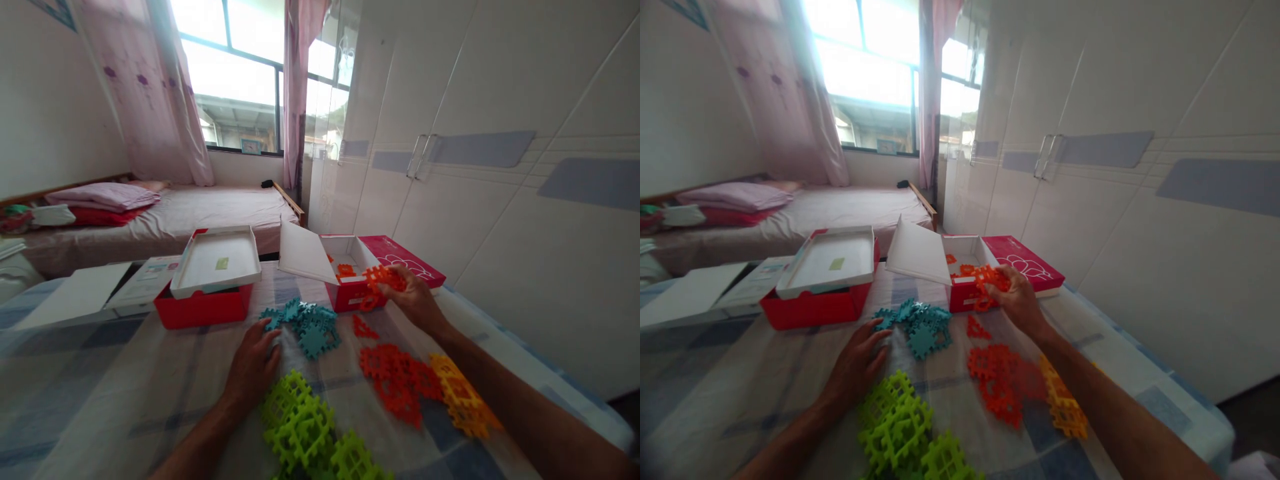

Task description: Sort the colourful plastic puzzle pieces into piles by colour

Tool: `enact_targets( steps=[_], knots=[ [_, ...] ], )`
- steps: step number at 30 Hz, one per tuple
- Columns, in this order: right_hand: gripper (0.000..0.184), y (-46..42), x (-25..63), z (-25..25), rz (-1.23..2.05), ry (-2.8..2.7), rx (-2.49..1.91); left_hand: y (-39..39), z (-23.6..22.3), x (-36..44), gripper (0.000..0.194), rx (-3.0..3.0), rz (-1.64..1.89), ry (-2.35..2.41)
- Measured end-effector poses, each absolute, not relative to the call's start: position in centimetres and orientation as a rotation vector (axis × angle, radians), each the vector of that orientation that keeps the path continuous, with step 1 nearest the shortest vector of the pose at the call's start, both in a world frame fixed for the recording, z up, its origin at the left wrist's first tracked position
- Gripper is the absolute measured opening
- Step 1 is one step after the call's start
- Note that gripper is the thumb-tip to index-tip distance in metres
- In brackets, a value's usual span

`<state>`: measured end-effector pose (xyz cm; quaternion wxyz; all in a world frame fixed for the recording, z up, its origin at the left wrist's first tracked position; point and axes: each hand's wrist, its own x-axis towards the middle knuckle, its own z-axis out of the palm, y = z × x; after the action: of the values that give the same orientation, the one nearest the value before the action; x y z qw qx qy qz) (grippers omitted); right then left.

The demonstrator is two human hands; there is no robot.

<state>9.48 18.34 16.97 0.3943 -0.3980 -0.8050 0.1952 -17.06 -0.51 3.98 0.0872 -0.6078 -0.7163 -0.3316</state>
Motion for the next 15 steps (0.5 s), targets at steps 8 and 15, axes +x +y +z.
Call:
enact_targets(
  steps=[8, 15],
  knots=[
    [0.047, 23.0, 4.6, 20.5, 0.241, -2.085, -1.135, -0.6, 4.0, -17.1, 0.027, -1.809, -0.991, -2.122],
    [0.024, 16.3, 8.7, 13.2, 0.139, -2.385, -1.375, -0.4, 4.1, -17.1, 0.028, -1.822, -0.96, -2.139]
  ],
)
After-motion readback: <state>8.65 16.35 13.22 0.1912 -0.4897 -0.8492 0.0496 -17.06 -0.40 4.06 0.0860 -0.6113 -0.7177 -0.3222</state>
